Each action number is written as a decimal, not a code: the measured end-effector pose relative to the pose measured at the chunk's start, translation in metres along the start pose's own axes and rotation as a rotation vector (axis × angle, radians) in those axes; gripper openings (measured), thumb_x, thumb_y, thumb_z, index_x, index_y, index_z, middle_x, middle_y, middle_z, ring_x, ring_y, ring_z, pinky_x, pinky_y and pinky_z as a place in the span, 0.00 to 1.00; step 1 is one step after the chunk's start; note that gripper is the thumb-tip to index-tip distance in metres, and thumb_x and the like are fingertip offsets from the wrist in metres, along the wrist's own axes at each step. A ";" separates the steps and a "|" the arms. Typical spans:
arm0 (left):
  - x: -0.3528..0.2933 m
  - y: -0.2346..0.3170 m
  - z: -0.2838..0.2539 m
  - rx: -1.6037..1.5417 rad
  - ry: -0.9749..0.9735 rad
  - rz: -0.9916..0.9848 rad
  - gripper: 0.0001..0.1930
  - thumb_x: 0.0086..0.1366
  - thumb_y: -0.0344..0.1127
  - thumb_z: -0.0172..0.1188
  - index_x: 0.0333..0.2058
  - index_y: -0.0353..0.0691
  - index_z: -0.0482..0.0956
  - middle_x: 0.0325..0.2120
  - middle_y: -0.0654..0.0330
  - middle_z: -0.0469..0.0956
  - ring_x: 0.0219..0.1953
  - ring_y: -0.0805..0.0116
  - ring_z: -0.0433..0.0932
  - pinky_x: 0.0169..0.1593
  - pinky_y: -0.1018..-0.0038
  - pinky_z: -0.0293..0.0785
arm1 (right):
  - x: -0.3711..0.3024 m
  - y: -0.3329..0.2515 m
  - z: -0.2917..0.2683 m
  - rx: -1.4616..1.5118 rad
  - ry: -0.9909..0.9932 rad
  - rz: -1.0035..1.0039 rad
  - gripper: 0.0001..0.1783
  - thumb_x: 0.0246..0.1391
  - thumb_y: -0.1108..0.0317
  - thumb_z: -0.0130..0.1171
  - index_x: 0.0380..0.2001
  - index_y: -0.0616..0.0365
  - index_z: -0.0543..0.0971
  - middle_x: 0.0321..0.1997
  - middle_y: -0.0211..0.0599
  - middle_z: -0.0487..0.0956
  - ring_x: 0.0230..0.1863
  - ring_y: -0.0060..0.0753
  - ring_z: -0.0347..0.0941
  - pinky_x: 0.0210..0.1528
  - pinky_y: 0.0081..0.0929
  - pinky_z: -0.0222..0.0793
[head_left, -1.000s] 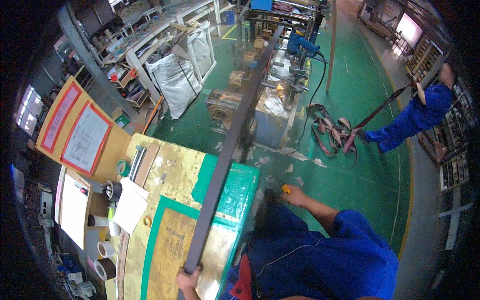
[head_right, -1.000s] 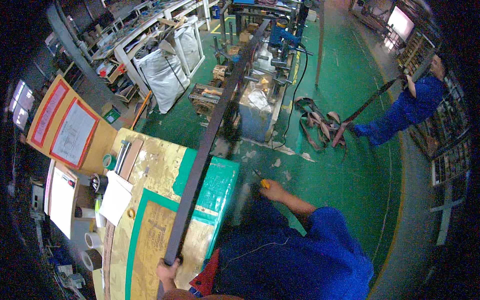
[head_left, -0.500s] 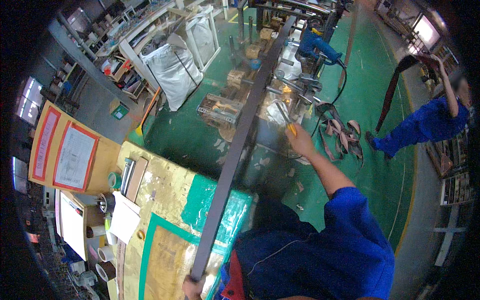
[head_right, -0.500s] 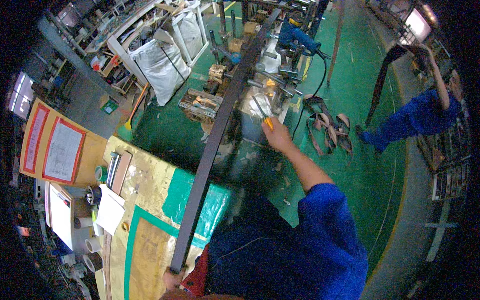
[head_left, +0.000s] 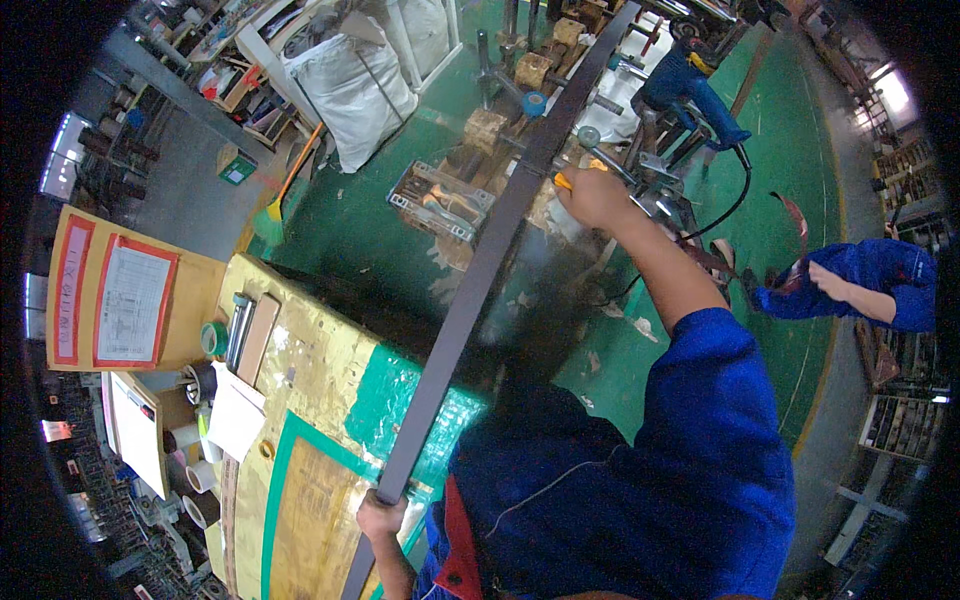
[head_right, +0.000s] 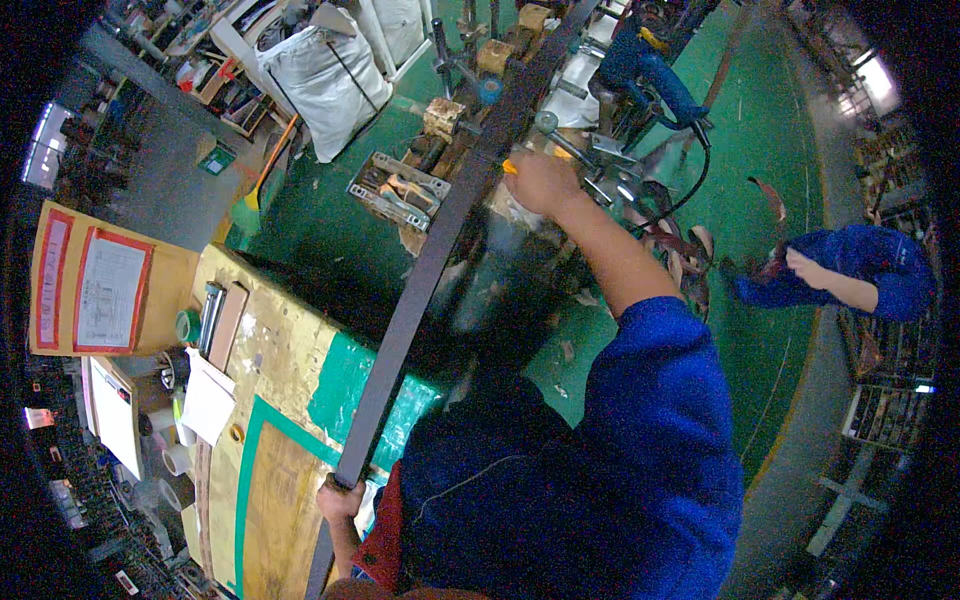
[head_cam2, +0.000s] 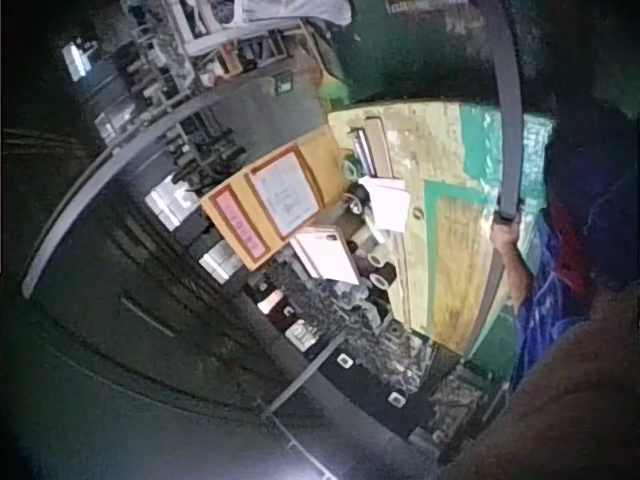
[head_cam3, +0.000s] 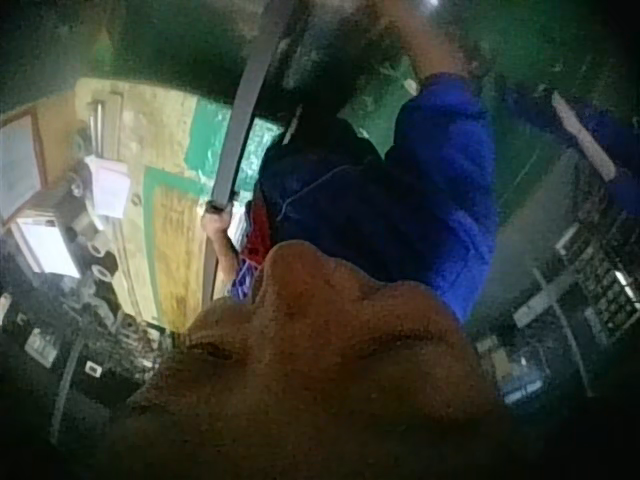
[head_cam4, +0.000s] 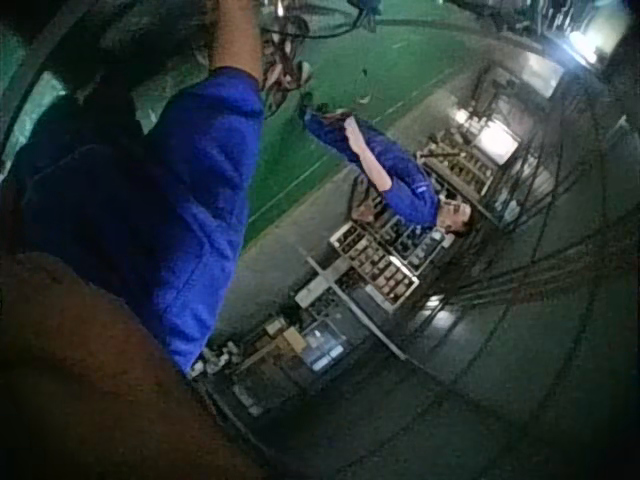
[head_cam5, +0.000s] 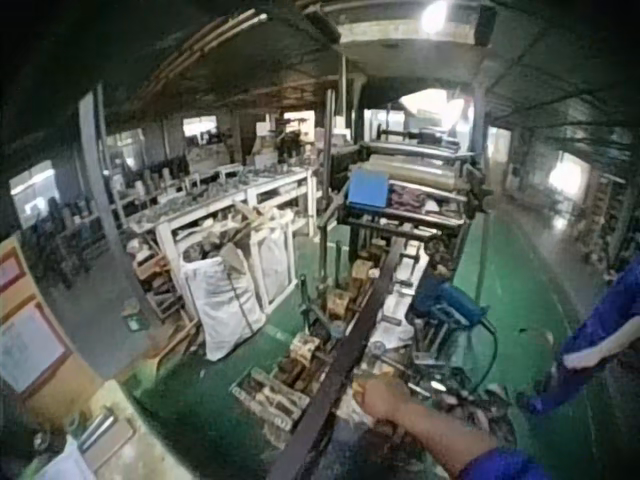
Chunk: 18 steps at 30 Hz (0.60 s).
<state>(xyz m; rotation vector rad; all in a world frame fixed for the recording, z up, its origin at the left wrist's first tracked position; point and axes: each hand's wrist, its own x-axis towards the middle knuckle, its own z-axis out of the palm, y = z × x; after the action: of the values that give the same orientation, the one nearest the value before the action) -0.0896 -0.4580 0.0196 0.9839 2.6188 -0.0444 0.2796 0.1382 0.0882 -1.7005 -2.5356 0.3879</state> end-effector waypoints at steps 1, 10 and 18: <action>-0.001 -0.003 0.001 0.001 0.011 0.010 0.26 0.42 0.57 0.74 0.26 0.39 0.80 0.25 0.46 0.83 0.31 0.42 0.84 0.37 0.52 0.81 | 0.001 -0.003 0.000 -0.003 -0.016 -0.007 0.18 0.60 0.55 0.57 0.44 0.58 0.80 0.42 0.53 0.84 0.45 0.59 0.82 0.48 0.56 0.77; -0.010 -0.052 0.009 -0.013 0.078 0.101 0.21 0.43 0.50 0.73 0.24 0.38 0.78 0.22 0.45 0.82 0.27 0.42 0.83 0.34 0.53 0.81 | -0.007 -0.031 0.008 -0.124 -0.109 -0.089 0.16 0.58 0.57 0.57 0.40 0.56 0.82 0.38 0.52 0.84 0.43 0.58 0.82 0.47 0.55 0.77; -0.020 -0.092 0.015 -0.074 0.091 0.077 0.21 0.43 0.50 0.73 0.25 0.38 0.78 0.24 0.43 0.81 0.30 0.40 0.82 0.36 0.52 0.80 | -0.012 -0.079 0.007 -0.253 -0.283 -0.050 0.13 0.54 0.65 0.60 0.38 0.59 0.87 0.47 0.53 0.85 0.48 0.56 0.84 0.49 0.52 0.79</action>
<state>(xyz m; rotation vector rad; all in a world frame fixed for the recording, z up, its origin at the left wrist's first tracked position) -0.1303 -0.5425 0.0037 1.0838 2.6404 0.1177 0.2117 0.0977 0.1018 -1.7703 -2.9350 0.3375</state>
